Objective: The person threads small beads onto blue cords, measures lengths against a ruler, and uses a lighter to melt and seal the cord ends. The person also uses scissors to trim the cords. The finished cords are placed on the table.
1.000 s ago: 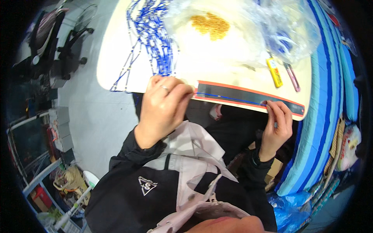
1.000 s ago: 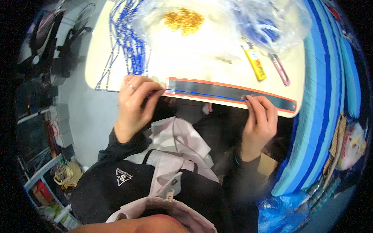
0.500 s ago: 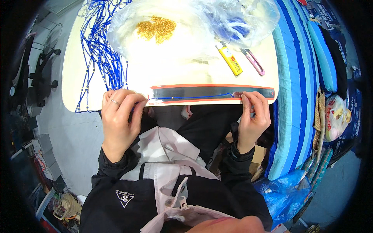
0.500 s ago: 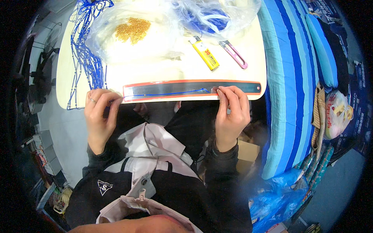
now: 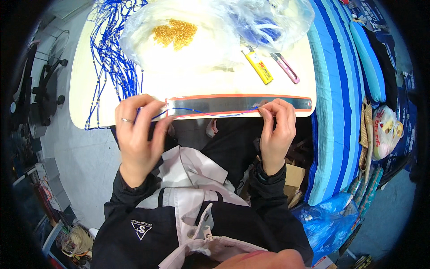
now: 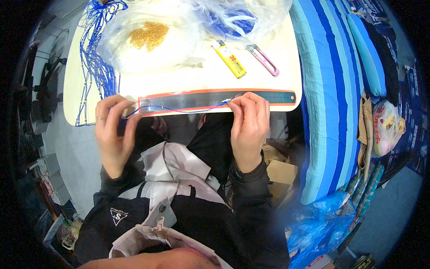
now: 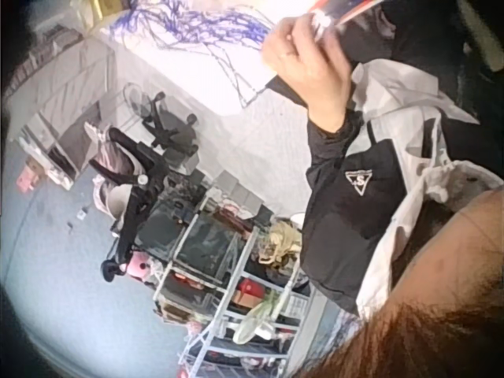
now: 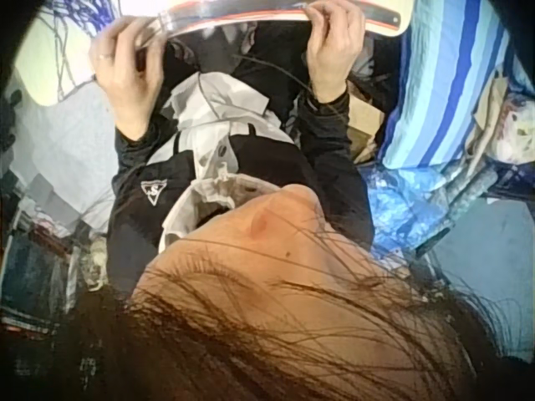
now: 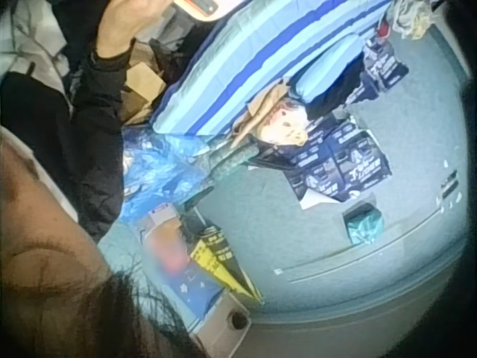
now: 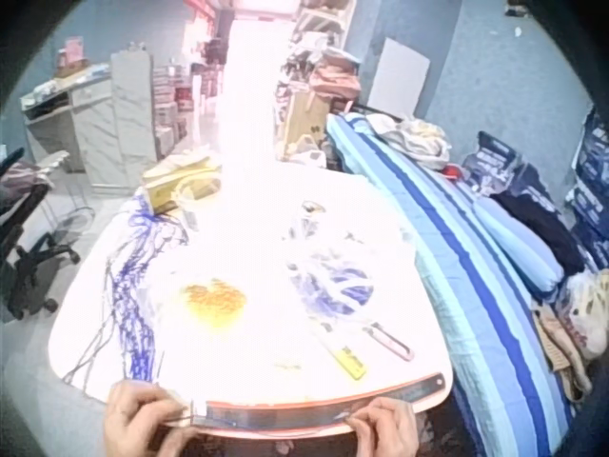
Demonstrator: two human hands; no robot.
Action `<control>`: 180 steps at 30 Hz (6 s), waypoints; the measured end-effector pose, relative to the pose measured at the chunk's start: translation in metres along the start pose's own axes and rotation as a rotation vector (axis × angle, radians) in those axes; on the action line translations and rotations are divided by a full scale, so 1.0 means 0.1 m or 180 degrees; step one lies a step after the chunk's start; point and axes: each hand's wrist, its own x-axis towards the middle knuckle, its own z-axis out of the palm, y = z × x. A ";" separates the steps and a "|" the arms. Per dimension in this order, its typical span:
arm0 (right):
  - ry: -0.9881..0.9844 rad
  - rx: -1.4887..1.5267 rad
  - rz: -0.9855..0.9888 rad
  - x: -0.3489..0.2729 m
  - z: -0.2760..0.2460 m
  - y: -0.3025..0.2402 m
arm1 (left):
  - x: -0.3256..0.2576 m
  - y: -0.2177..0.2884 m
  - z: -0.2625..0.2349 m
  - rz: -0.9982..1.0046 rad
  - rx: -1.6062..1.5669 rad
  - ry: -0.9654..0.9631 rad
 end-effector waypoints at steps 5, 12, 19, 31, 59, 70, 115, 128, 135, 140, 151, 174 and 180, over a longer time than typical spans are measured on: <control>0.0291 0.0577 -0.0184 -0.14 0.00 -0.25 | 0.00 0.36 0.23 0.0293 -0.1857 -0.0530; 0.0389 0.0617 -0.0753 -0.32 -0.04 -0.49 | -0.11 0.51 0.36 -0.0085 -0.2822 -0.0806; 0.0594 0.0879 -0.0779 -0.43 -0.01 -0.66 | -0.22 0.51 0.19 0.0071 -0.2524 -0.0487; 0.0404 0.0814 -0.0650 -0.51 -0.06 -0.94 | -0.37 0.52 0.09 0.0747 -0.1653 0.0049; 0.0243 0.0913 -0.0339 -0.57 -0.10 -0.87 | -0.37 0.41 0.12 0.1339 -0.1231 0.0167; 0.0157 0.0889 -0.0341 -0.57 -0.08 -0.87 | -0.32 0.37 0.07 0.1878 -0.0896 -0.0032; 0.0267 0.1111 -0.0281 -0.60 -0.05 -0.91 | -0.39 0.48 0.15 0.0279 -0.2231 -0.0074; 0.0222 0.1106 -0.0293 -0.60 -0.06 -0.90 | -0.38 0.44 0.16 0.0470 -0.2129 0.0143; 0.0254 0.1115 -0.0303 -0.59 -0.06 -0.92 | -0.37 0.45 0.16 -0.0174 -0.2720 -0.0110; 0.0075 0.1693 0.0191 -0.60 -0.05 -0.92 | -0.37 0.45 0.14 -0.0276 -0.2755 -0.0137; -0.0077 0.1593 0.0095 -0.63 -0.02 -0.90 | -0.39 0.47 0.14 -0.0211 -0.2666 -0.0106; 0.0023 0.1594 0.0131 -0.66 -0.02 -0.88 | -0.39 0.47 0.12 -0.0222 -0.2707 -0.0099; 0.0070 0.1594 0.0126 -0.65 -0.02 -0.88 | -0.40 0.47 0.14 -0.0180 -0.2709 -0.0107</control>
